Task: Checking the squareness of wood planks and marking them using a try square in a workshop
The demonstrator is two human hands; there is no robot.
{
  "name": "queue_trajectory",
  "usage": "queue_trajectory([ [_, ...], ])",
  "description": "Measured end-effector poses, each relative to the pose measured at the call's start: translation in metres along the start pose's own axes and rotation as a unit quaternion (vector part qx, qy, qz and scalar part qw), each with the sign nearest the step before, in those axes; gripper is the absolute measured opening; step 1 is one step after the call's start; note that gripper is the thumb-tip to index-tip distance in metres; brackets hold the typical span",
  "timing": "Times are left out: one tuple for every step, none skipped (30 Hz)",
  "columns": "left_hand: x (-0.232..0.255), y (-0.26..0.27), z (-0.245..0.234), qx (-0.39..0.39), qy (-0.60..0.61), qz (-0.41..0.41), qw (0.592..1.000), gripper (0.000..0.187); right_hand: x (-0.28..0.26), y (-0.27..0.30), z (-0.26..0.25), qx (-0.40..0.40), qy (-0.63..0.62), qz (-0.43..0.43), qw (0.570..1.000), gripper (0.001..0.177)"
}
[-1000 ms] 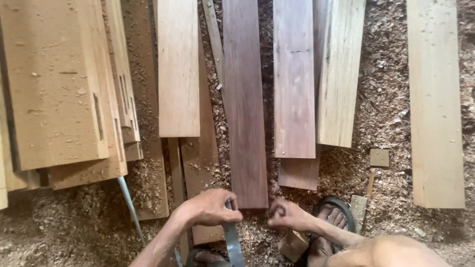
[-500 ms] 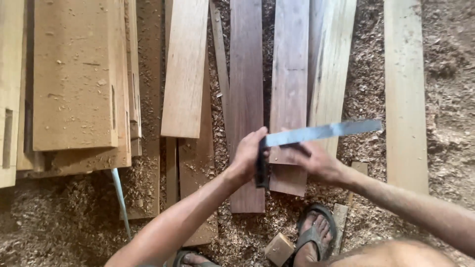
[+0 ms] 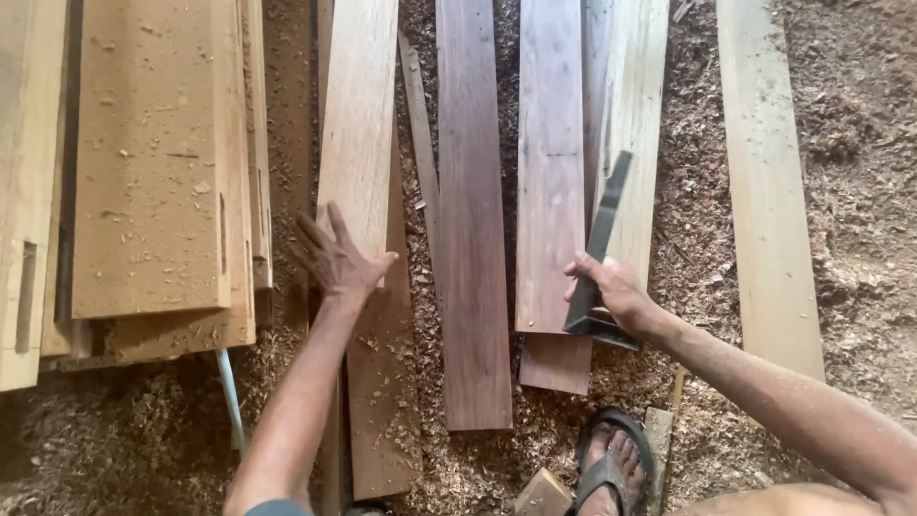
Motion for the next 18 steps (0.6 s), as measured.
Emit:
queue_trajectory([
  [-0.006, -0.003, 0.002, -0.036, 0.004, -0.029, 0.999, 0.132, 0.007, 0.0, 0.002, -0.014, 0.02, 0.035, 0.999, 0.044],
  [-0.011, -0.005, 0.003, -0.071, 0.008, -0.059, 0.996, 0.142, 0.015, 0.001, 0.003, -0.028, 0.039, 0.069, 0.996, 0.047],
  [-0.016, -0.012, 0.015, -0.071, 0.007, -0.058, 0.996, 0.142, 0.013, 0.002, 0.006, -0.027, 0.038, 0.069, 0.996, 0.047],
  [-0.019, -0.018, 0.027, -0.067, -0.004, -0.048, 0.997, 0.144, 0.007, 0.003, 0.012, -0.05, 0.06, 0.042, 0.996, 0.045],
  [-0.022, -0.026, 0.037, -0.063, -0.015, -0.038, 0.997, 0.147, 0.001, 0.004, 0.019, -0.072, 0.081, 0.014, 0.994, 0.043],
  [-0.021, -0.028, 0.041, -0.062, -0.017, -0.035, 0.997, 0.147, 0.003, 0.002, 0.017, -0.071, 0.078, 0.013, 0.994, 0.043],
  [-0.022, -0.029, 0.046, -0.065, -0.019, -0.035, 0.997, 0.146, 0.008, 0.002, 0.02, -0.087, 0.067, 0.017, 0.994, 0.042],
  [-0.023, -0.029, 0.051, -0.068, -0.022, -0.036, 0.997, 0.146, 0.013, 0.001, 0.022, -0.103, 0.057, 0.021, 0.993, 0.04],
  [-0.018, -0.026, 0.042, -0.067, -0.023, -0.033, 0.997, 0.146, 0.012, 0.001, 0.023, -0.101, 0.054, 0.019, 0.993, 0.04],
  [-0.013, -0.022, 0.034, -0.063, -0.009, -0.032, 0.997, 0.142, 0.01, -0.001, 0.027, -0.115, 0.069, 0.009, 0.991, 0.04],
  [-0.006, -0.017, 0.028, -0.062, 0.006, -0.03, 0.998, 0.138, 0.01, 0.0, 0.029, -0.126, 0.084, 0.002, 0.988, 0.04],
  [0.007, 0.002, 0.01, -0.063, 0.005, -0.027, 0.998, 0.138, 0.011, -0.002, 0.026, -0.124, 0.083, 0.003, 0.989, 0.04],
  [0.019, 0.02, -0.007, -0.071, 0.045, -0.025, 0.996, 0.136, 0.011, -0.005, 0.026, -0.131, 0.092, -0.008, 0.987, 0.037],
  [0.03, 0.037, -0.023, -0.079, 0.085, -0.022, 0.993, 0.135, 0.01, -0.008, 0.027, -0.138, 0.101, -0.018, 0.985, 0.035],
  [0.032, 0.054, -0.025, -0.08, 0.082, -0.021, 0.993, 0.135, 0.009, -0.008, 0.027, -0.138, 0.098, -0.018, 0.985, 0.035],
  [0.031, 0.072, -0.02, -0.117, 0.092, -0.033, 0.988, 0.143, 0.008, -0.008, 0.028, -0.14, 0.099, -0.017, 0.985, 0.035],
  [0.031, 0.089, -0.015, -0.153, 0.102, -0.045, 0.982, 0.151, 0.006, -0.009, 0.028, -0.141, 0.099, -0.018, 0.985, 0.035],
  [0.014, 0.105, 0.01, -0.152, 0.1, -0.043, 0.982, 0.151, 0.004, -0.014, 0.028, -0.141, 0.097, -0.019, 0.985, 0.035],
])
Point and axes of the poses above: each hand's wrist, its own y-axis away from the middle knuckle, its own z-axis out of the palm, x = y × z, the point moved 9 cm from there along -y, towards the middle knuckle, and after that the axes turned 5 degrees about -x, right-handed, at the moved point
